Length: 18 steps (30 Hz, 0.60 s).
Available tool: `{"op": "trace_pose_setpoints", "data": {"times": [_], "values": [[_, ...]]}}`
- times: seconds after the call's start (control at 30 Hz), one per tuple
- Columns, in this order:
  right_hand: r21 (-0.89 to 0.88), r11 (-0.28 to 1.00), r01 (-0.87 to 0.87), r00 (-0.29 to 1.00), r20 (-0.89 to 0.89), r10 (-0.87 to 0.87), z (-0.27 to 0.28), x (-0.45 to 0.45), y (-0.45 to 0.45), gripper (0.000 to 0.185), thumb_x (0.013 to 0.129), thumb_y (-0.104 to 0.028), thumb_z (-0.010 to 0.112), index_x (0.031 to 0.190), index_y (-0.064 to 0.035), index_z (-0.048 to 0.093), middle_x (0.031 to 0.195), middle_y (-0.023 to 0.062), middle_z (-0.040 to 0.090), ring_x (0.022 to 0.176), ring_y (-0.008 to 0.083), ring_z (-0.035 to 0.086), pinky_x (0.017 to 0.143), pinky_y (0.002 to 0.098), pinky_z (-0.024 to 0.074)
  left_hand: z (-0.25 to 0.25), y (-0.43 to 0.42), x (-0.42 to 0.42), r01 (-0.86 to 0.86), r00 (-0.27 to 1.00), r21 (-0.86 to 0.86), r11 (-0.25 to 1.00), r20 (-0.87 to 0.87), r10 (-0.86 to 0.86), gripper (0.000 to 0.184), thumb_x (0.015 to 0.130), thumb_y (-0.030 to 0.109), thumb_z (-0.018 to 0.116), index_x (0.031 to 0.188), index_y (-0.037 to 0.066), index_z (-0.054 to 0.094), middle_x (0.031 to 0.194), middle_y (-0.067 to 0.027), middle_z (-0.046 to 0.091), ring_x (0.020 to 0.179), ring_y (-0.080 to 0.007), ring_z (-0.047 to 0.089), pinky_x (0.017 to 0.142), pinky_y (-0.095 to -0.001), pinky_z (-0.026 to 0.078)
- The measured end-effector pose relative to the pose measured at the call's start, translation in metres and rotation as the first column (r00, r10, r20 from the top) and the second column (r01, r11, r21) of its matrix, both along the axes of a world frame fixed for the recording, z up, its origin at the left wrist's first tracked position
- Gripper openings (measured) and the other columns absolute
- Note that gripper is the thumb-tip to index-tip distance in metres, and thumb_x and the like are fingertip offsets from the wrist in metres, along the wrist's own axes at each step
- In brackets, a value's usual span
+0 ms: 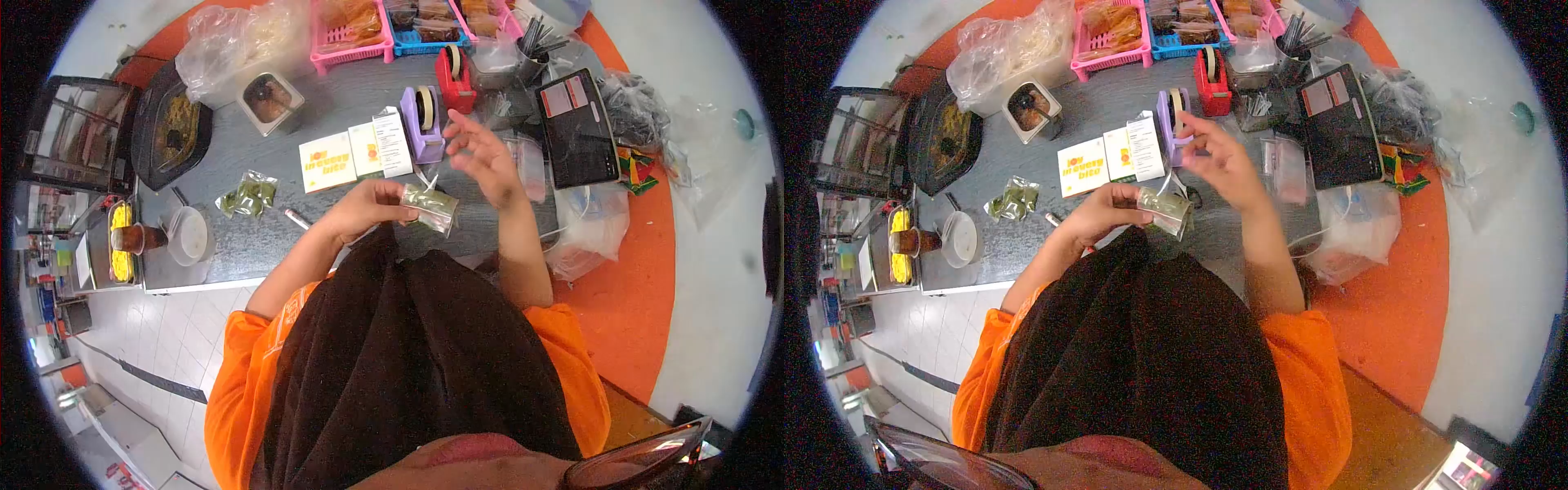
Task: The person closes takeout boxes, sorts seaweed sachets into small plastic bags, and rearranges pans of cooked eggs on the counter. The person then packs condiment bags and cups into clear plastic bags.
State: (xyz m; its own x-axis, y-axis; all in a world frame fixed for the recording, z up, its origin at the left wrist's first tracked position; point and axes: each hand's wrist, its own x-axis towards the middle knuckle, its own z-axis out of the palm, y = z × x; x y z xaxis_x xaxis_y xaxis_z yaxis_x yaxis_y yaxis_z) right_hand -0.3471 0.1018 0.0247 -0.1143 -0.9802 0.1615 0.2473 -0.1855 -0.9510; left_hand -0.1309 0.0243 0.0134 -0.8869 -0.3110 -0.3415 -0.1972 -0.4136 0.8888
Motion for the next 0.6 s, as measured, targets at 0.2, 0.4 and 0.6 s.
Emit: {"op": "trace_pose_setpoints", "data": {"times": [0.2,0.4,0.6], "values": [[0.382,0.873,0.302,0.933,0.069,-0.353,-0.025,0.010,0.000,0.013,0.080,-0.010,0.061,0.091,-0.0039,0.062,0.083,0.0003,0.057,0.069,0.0071,0.050,0.059,0.0206,0.0413,0.016,0.003,0.006,-0.115,0.977,-0.300,0.947,-0.207,0.053,0.017,0.076,-0.003,0.064,0.092,-0.002,0.061,0.091,-0.0044,0.060,0.082,-0.0112,0.056,0.075,-0.0249,0.046],[0.509,0.860,0.046,0.965,0.201,-0.170,-0.064,0.050,0.024,0.017,0.084,-0.019,0.057,0.090,-0.0038,0.061,0.072,-0.0025,0.056,0.061,0.0076,0.050,0.054,0.0206,0.0401,0.006,-0.009,0.004,-0.376,0.904,-0.530,0.761,-0.389,0.176,0.017,0.075,-0.004,0.064,0.091,-0.004,0.059,0.093,-0.0086,0.057,0.087,-0.0151,0.055,0.078,-0.0260,0.044],[0.321,0.781,-0.535,0.496,0.868,-0.017,-0.036,0.079,0.030,0.022,0.088,-0.027,0.051,0.084,-0.0052,0.052,0.083,0.0045,0.051,0.074,0.0147,0.049,0.068,0.0317,0.0424,0.016,-0.007,0.014,-0.486,0.873,-0.809,0.332,-0.468,0.136,0.024,0.065,-0.006,0.065,0.088,0.001,0.062,0.088,-0.0111,0.061,0.081,-0.0244,0.060,0.072,-0.0301,0.047]]}}
